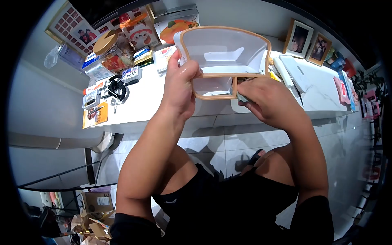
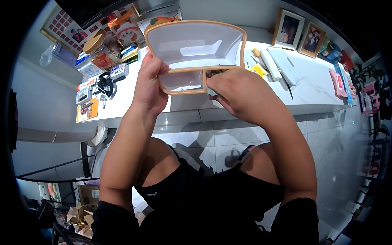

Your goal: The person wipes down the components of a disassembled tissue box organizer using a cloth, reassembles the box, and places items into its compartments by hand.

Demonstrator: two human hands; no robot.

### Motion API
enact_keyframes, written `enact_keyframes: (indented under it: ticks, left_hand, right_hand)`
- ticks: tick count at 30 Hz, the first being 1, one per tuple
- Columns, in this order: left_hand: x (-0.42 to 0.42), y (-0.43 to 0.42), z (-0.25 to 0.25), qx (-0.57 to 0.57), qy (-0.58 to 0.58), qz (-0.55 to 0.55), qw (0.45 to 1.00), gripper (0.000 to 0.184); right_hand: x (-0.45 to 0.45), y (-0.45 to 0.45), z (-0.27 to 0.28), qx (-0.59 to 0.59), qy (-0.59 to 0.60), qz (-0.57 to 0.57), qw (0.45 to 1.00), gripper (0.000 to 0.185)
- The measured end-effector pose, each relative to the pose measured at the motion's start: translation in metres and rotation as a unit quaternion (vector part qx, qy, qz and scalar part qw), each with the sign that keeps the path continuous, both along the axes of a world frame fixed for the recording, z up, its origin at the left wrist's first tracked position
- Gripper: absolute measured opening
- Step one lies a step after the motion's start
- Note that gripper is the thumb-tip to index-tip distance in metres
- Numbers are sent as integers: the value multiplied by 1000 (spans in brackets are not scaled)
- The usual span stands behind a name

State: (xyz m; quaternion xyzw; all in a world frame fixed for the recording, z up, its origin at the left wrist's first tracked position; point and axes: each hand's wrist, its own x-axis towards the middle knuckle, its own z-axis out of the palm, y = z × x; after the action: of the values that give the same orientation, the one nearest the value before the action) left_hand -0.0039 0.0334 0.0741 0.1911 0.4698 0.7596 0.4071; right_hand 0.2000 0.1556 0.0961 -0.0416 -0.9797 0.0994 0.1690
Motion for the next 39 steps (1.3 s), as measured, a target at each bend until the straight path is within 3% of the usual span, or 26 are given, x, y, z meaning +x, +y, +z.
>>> enact_keyframes:
  ticks: [3,5,8,12,14,18,21,24,28,30,32,34,35,39]
  left_hand:
    - [3,1,-4,-14,6,-14,1000,56]
    - [3,1,-7,8,-9,-31,999,76]
    - [1,-5,-1,-52,-18,-66,996,78]
    - [3,-2,-1,-39,-29,-68,996,76]
    - [-2,0,-3,-67,-31,-86,994,64]
    - [-9,-3,-12,-50,-45,-131,989,76]
    - [-13,-9,-17,-117,2,-123,986,86]
    - [-13,-16,-20,-200,-17,-109,973,83]
    - [-20,-29,-24,-193,-31,-78,978,74]
    - [-28,-36,-28,-190,-42,-64,979,73]
    - [-36,-49,-27,-186,-56,-48,980,72]
    - [-47,-63,-18,-133,-17,49,990,73]
    - [-50,-69,-10,-105,3,88,991,75]
    - [-81,-91,-2,-14,55,121,991,74]
  right_hand:
    - [4,3,-5,-8,5,-9,1000,33]
    - [4,14,-15,8,40,-12,999,39]
    - [8,20,-14,21,59,9,998,45]
    - [6,28,-20,6,90,29,995,44]
    - [4,32,-23,26,164,45,985,44]
    - [2,24,-29,13,175,28,984,41]
    - [-3,16,-57,-157,170,-40,972,35]
    - [-10,8,-75,-205,146,-66,965,32]
    - [-21,-1,-66,-248,137,-65,957,28]
    - [-21,-2,-62,-294,174,-96,935,28]
    - [-23,-9,-52,-404,293,-104,860,24]
    - [-26,-4,-44,-415,374,-89,825,23]
    - [-26,1,-45,-417,374,-84,824,23]
    - [-40,6,-50,-346,132,-171,913,19]
